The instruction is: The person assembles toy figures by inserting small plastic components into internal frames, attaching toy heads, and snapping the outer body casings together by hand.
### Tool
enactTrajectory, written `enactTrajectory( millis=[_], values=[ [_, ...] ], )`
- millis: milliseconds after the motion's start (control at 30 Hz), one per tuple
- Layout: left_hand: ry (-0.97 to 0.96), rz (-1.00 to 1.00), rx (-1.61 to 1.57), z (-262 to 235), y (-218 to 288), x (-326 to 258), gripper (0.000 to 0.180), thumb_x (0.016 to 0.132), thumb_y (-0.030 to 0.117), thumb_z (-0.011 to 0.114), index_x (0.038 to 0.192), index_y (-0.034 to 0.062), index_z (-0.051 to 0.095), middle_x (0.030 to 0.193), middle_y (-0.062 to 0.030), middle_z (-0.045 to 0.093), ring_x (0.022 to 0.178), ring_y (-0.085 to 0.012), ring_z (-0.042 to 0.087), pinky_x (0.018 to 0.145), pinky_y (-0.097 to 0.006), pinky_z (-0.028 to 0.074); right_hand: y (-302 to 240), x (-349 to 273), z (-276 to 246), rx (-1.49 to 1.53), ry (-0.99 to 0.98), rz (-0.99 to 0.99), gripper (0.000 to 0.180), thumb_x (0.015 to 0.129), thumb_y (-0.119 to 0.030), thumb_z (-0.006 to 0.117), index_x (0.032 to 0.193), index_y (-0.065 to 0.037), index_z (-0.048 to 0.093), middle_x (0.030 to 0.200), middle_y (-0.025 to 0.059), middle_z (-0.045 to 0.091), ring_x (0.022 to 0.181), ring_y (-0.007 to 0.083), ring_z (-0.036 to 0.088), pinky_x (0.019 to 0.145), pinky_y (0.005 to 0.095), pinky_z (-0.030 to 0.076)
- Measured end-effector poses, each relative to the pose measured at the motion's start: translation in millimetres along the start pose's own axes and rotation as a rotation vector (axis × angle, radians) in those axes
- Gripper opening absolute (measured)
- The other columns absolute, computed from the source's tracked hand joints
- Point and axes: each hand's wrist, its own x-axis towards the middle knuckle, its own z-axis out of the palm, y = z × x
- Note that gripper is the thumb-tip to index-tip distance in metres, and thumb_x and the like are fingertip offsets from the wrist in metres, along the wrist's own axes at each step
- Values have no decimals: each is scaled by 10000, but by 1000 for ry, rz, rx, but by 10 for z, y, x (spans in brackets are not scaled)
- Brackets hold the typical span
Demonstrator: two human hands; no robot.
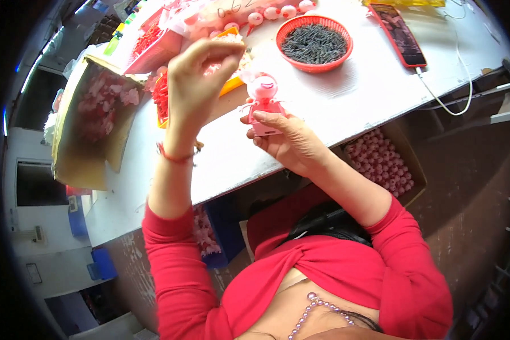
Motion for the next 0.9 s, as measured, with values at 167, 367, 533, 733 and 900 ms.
enactTrajectory(
  millis=[167,367,533,733,900],
  values=[
    [202,113,273,59,77,-763,207,732,-52,691,918,36,665,879,-80,677,806,-198,647,734,-278,497,34,-7,53,-152,114,-72,297,817,-155,702,1066,-66,569,928,20,651,759,107,603,645,213,461],
    [342,200,383,72,35,-1106,293,697,-60,728,958,34,635,870,-103,674,774,-227,656,663,-299,534,95,24,154,-288,156,-65,276,799,-156,721,1021,-54,593,861,7,629,732,92,589,624,200,459],
    [300,337,451,82,-11,-1167,320,699,-65,727,983,36,619,865,-108,669,777,-237,657,671,-308,536,138,37,186,-373,189,-75,174,834,-107,671,972,-19,611,822,7,615,685,74,579,604,174,455],
    [302,309,421,122,9,-1173,346,705,-76,714,1008,29,586,882,-115,665,783,-246,656,665,-313,533,132,43,140,-372,176,-88,237,786,-117,727,973,-56,594,782,13,615,672,87,586,606,209,483],
    [290,57,286,132,65,-1196,381,766,-66,655,1109,30,519,863,-112,629,773,-236,632,700,-301,500,139,46,185,-395,159,-101,222,789,-111,721,960,-46,595,785,24,623,676,94,594,609,211,485]
  ],
)
